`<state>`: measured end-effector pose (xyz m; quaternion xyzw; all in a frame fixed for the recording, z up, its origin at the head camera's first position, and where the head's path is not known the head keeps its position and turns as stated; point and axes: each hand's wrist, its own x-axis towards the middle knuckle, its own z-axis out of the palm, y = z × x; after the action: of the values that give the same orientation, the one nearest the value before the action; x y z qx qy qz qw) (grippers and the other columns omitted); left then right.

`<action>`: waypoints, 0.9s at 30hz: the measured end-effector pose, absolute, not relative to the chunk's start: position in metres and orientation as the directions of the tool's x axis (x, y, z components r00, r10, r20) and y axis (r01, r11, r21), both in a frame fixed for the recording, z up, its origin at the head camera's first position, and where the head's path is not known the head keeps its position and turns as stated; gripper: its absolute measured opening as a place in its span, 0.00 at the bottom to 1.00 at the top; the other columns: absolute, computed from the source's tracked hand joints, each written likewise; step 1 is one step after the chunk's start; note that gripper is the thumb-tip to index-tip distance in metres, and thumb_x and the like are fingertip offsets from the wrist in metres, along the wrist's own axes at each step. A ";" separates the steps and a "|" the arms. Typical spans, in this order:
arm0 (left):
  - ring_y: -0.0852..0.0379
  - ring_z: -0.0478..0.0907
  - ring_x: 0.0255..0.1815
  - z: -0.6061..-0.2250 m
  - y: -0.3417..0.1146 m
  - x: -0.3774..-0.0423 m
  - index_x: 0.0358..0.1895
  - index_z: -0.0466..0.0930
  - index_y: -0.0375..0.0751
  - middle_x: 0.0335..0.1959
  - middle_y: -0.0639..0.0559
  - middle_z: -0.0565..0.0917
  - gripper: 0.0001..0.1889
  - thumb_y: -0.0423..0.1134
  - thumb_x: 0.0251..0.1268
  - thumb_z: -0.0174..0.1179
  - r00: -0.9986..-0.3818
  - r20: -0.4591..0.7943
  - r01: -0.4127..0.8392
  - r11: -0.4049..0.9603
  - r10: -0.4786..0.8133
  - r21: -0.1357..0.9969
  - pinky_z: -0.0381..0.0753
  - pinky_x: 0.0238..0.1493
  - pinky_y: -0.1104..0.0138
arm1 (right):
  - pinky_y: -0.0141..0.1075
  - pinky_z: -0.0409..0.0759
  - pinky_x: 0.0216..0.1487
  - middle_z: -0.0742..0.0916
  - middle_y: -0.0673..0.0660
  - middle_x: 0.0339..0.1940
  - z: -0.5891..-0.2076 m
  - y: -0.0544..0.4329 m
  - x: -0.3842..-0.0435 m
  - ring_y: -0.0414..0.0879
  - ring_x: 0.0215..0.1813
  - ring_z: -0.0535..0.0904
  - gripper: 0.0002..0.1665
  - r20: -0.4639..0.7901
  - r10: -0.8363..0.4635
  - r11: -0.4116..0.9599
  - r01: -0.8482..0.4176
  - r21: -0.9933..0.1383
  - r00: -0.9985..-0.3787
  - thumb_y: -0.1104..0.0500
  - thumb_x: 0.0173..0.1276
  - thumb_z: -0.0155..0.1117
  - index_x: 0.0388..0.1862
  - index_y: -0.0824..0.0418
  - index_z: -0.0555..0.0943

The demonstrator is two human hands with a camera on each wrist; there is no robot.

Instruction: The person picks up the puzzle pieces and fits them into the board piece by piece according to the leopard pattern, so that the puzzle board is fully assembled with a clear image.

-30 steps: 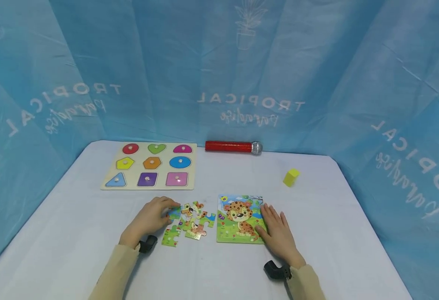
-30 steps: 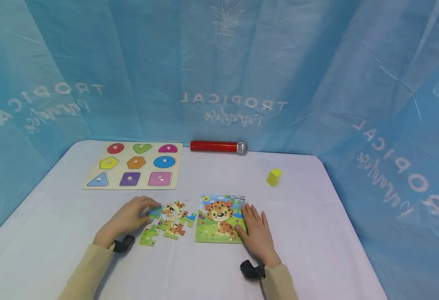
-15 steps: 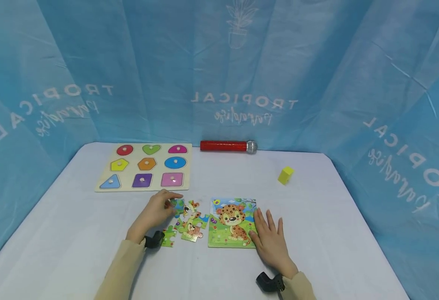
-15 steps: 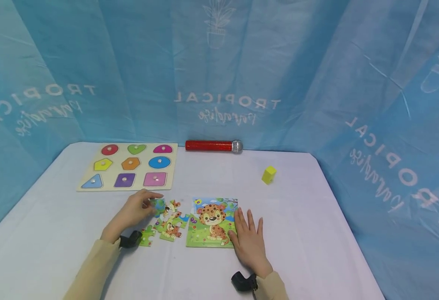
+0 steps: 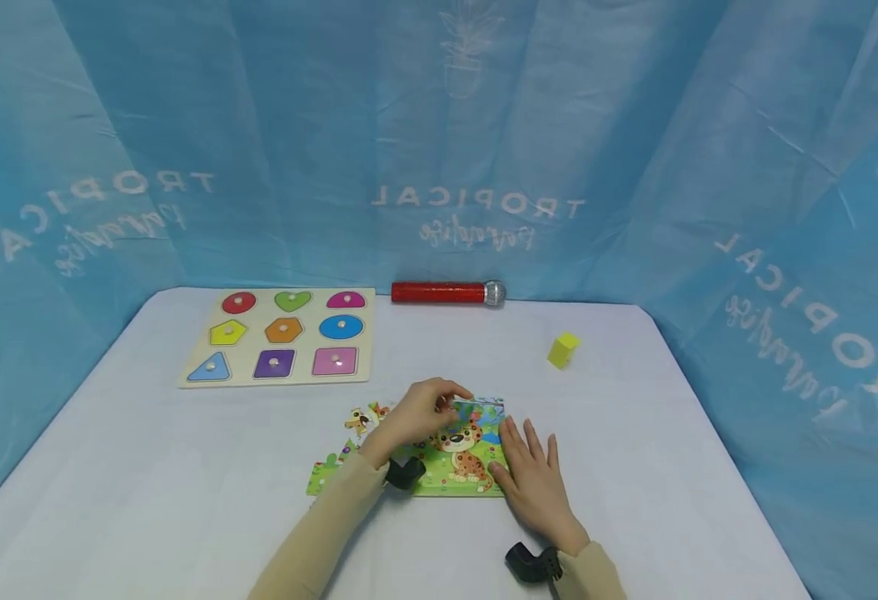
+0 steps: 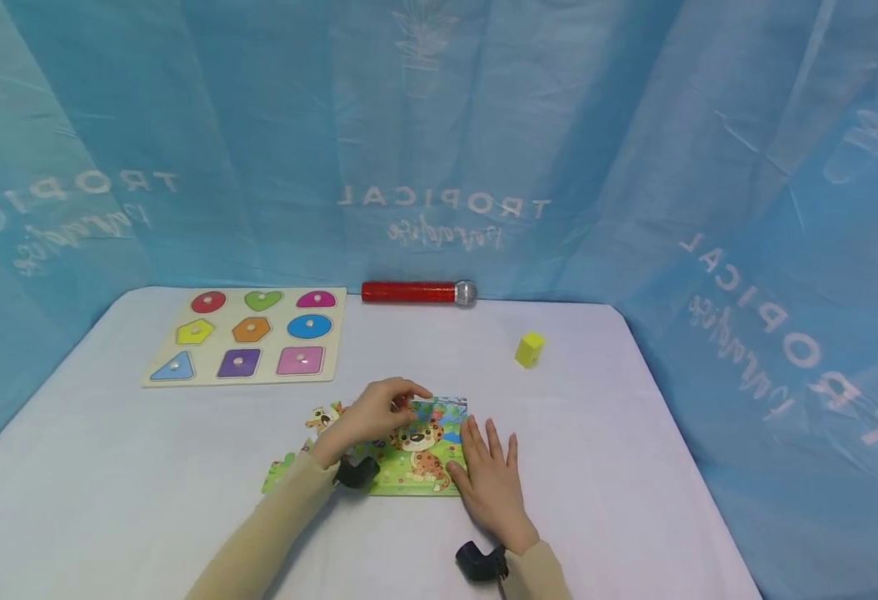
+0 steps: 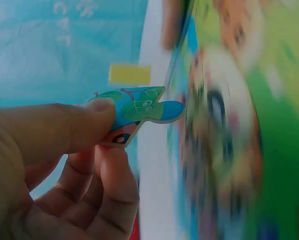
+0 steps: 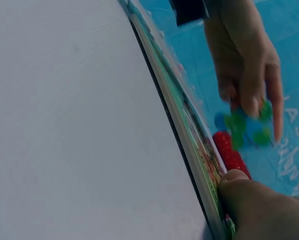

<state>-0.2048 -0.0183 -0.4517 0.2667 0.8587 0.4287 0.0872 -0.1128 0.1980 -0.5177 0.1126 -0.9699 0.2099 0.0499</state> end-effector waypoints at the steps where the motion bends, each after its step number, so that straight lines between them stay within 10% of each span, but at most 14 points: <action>1: 0.60 0.70 0.30 -0.453 -0.011 -0.206 0.54 0.81 0.39 0.33 0.51 0.76 0.16 0.28 0.63 0.60 -0.829 0.075 0.392 0.480 0.554 0.785 0.73 0.32 0.70 | 0.66 0.38 0.73 0.65 0.60 0.76 -0.518 0.197 -0.113 0.63 0.79 0.51 0.38 0.143 -0.200 0.888 -0.241 -0.392 -0.969 0.45 0.74 0.51 0.75 0.63 0.60; 9: 0.59 0.74 0.30 -0.466 0.015 -0.203 0.57 0.80 0.39 0.38 0.48 0.79 0.17 0.32 0.64 0.61 -0.833 0.099 0.468 0.597 0.544 0.651 0.75 0.30 0.70 | 0.66 0.38 0.73 0.65 0.60 0.76 -0.517 0.195 -0.114 0.63 0.79 0.52 0.38 0.139 -0.202 0.893 -0.241 -0.381 -0.969 0.45 0.73 0.51 0.75 0.64 0.61; 19: 0.51 0.74 0.65 -0.456 0.007 -0.180 0.60 0.79 0.51 0.62 0.55 0.79 0.18 0.43 0.69 0.58 -0.707 0.093 0.707 0.694 0.701 0.136 0.76 0.61 0.55 | 0.66 0.38 0.73 0.65 0.60 0.76 -0.515 0.200 -0.115 0.63 0.79 0.51 0.39 0.141 -0.189 0.895 -0.230 -0.383 -0.972 0.45 0.73 0.52 0.75 0.64 0.60; 27: 0.53 0.68 0.71 -0.462 0.010 -0.169 0.64 0.76 0.55 0.68 0.56 0.73 0.20 0.50 0.71 0.55 -0.698 0.012 0.715 0.699 0.716 -0.018 0.70 0.68 0.53 | 0.67 0.41 0.72 0.67 0.61 0.75 -0.515 0.198 -0.114 0.64 0.78 0.53 0.38 0.146 -0.196 0.892 -0.238 -0.383 -0.970 0.45 0.73 0.52 0.74 0.64 0.62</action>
<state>-0.1689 0.0104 -0.4622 0.3882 0.9215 -0.0059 -0.0091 -0.1142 0.1980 -0.5152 0.1117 -0.9714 0.2032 0.0519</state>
